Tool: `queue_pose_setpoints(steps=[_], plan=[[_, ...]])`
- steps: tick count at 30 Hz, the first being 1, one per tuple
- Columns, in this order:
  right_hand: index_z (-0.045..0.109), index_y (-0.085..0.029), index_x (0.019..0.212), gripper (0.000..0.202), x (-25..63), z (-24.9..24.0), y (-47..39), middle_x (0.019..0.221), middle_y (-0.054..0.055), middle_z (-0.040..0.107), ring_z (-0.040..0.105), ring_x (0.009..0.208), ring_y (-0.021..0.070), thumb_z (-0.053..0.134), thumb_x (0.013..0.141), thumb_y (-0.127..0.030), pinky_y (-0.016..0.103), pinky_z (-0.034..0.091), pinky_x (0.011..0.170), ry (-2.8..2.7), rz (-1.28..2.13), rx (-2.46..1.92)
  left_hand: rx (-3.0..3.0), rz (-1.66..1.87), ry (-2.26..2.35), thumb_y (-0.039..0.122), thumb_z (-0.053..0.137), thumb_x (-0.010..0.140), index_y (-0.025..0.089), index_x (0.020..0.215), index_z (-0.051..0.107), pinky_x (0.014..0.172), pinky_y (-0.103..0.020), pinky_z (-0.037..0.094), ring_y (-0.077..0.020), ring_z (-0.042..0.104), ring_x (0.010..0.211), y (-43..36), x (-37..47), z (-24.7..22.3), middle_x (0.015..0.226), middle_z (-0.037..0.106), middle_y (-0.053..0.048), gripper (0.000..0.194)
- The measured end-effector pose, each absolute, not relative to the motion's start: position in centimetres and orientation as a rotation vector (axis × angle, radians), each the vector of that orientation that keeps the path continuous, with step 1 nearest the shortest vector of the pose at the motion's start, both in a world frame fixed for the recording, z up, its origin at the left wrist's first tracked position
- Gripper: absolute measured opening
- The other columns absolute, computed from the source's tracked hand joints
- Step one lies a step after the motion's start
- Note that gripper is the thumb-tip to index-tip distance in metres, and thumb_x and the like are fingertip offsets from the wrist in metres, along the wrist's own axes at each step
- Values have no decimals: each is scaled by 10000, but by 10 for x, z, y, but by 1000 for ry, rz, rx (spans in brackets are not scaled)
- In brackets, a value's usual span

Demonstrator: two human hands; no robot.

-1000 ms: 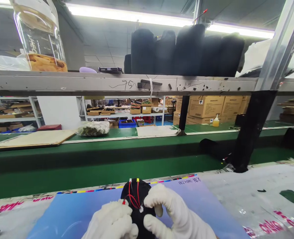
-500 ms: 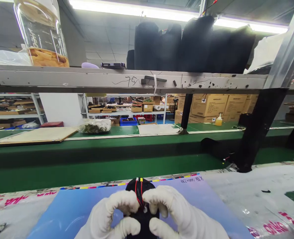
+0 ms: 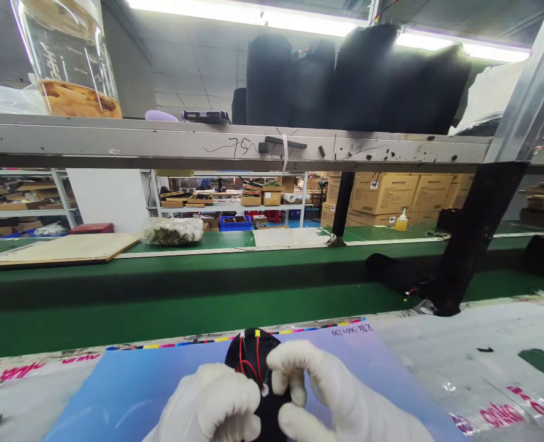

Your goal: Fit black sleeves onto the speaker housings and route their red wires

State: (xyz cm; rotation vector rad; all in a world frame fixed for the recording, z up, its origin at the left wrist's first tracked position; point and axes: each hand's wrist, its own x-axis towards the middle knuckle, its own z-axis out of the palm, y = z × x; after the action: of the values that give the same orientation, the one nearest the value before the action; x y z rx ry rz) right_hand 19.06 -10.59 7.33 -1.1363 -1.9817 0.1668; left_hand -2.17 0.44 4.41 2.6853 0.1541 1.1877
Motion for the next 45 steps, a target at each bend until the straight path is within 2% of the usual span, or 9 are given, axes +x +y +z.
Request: queue_pose_setpoints(steps=[3,7,13,19,23,30,36,42,45], plan=[[399,-311,1255,481,193,81,-119,972,-3,617,638,765,109,567,843,-130,247,576,749,-1875,366,-1254,2594,1088,45,57,572,785,254,825,505,559,-203,512,-116,637,612,7,-14,51,695,664,49,211],[502,-314,1168,469,187,83,-122,950,-16,651,648,783,129,670,787,-100,227,572,727,-1922,218,-1354,2443,1119,29,5,591,769,255,809,445,602,-200,508,-95,620,601,10,-12,55,686,646,69,292],[547,-260,1062,181,176,85,-110,863,0,682,660,761,157,569,903,-179,257,547,706,-2005,55,-1245,2415,1162,128,335,663,853,244,807,615,576,-229,555,-132,646,622,8,-12,52,687,649,10,112],[540,-299,1135,224,187,78,-109,852,3,661,620,640,151,558,915,-262,273,535,653,-2027,11,-1172,2438,1149,248,306,565,854,253,590,613,277,-160,374,-98,581,409,11,-4,27,550,634,29,274],[475,-296,1221,339,193,77,-115,812,-1,636,598,604,146,598,905,-294,275,564,670,-1993,43,-1235,2371,1215,424,226,620,795,247,568,613,219,-162,315,-90,505,299,17,-3,15,456,606,56,228],[528,-312,1104,340,185,80,-105,858,-15,681,638,679,165,509,840,-98,281,508,631,-2130,10,-1191,2361,1335,150,330,570,890,231,576,566,338,-175,404,-91,506,373,11,5,31,446,555,47,329],[527,-264,1168,531,185,89,-103,895,7,686,631,718,164,521,710,3,266,479,681,-2227,-70,-1240,2235,1410,134,456,573,917,281,988,563,703,-216,531,-116,611,769,-6,-1,54,868,601,7,189],[513,-303,1228,531,186,80,-109,903,7,678,615,707,155,552,744,-86,222,492,612,-2156,11,-1273,2095,1499,245,565,672,804,301,1031,591,726,-274,489,-139,570,750,0,-17,59,863,599,18,357],[527,-322,1218,383,188,82,-119,958,41,652,618,796,178,576,853,-219,247,525,668,-1985,38,-1226,1896,1527,482,472,629,875,322,1053,596,692,-236,534,-108,603,688,12,-28,58,918,671,25,235]])
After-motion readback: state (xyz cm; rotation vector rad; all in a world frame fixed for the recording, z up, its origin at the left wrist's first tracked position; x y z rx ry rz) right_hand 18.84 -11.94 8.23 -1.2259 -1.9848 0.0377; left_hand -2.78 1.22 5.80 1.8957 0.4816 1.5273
